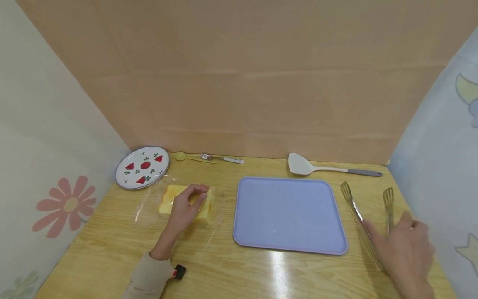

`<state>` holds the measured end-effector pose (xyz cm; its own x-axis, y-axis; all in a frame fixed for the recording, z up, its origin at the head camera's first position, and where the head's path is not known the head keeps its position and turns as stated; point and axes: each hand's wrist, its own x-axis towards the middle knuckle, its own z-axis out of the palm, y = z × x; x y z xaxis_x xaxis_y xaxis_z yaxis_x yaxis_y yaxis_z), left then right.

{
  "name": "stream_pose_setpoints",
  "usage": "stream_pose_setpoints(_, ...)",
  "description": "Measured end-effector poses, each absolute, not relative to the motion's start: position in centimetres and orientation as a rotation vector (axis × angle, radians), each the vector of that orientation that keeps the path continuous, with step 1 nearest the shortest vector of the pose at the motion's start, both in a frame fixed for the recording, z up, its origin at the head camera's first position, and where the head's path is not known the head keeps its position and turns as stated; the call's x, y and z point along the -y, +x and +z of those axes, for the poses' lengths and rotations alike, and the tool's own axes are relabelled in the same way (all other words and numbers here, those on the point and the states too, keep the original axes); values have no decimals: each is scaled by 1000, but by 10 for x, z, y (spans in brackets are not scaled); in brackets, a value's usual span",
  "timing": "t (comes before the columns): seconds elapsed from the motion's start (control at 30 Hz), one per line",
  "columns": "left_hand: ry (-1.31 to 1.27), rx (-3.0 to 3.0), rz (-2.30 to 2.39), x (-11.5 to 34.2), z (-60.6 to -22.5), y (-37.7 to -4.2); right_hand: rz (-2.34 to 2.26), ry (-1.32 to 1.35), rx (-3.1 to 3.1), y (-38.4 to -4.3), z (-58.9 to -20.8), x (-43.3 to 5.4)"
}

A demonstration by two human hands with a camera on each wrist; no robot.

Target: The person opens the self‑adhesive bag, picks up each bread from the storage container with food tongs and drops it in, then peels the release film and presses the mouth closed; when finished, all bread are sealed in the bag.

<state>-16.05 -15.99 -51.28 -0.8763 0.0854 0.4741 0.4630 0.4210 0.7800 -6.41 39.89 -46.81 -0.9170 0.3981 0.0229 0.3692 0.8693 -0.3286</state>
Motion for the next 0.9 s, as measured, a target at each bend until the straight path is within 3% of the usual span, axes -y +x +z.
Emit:
stream_pose_setpoints(0.4,-423,2436,-1344,169,-522,-170,694,-355,2542,-60,-455,-362)
stream_pose_setpoints(0.7,-374,2431,-1195,160,-453,-159,715,-185,2381,-61,-455,-348)
stream_pose_setpoints(0.9,-310,2635,-1039,162,-443,-167,724,-23,2307,-65,-457,-342)
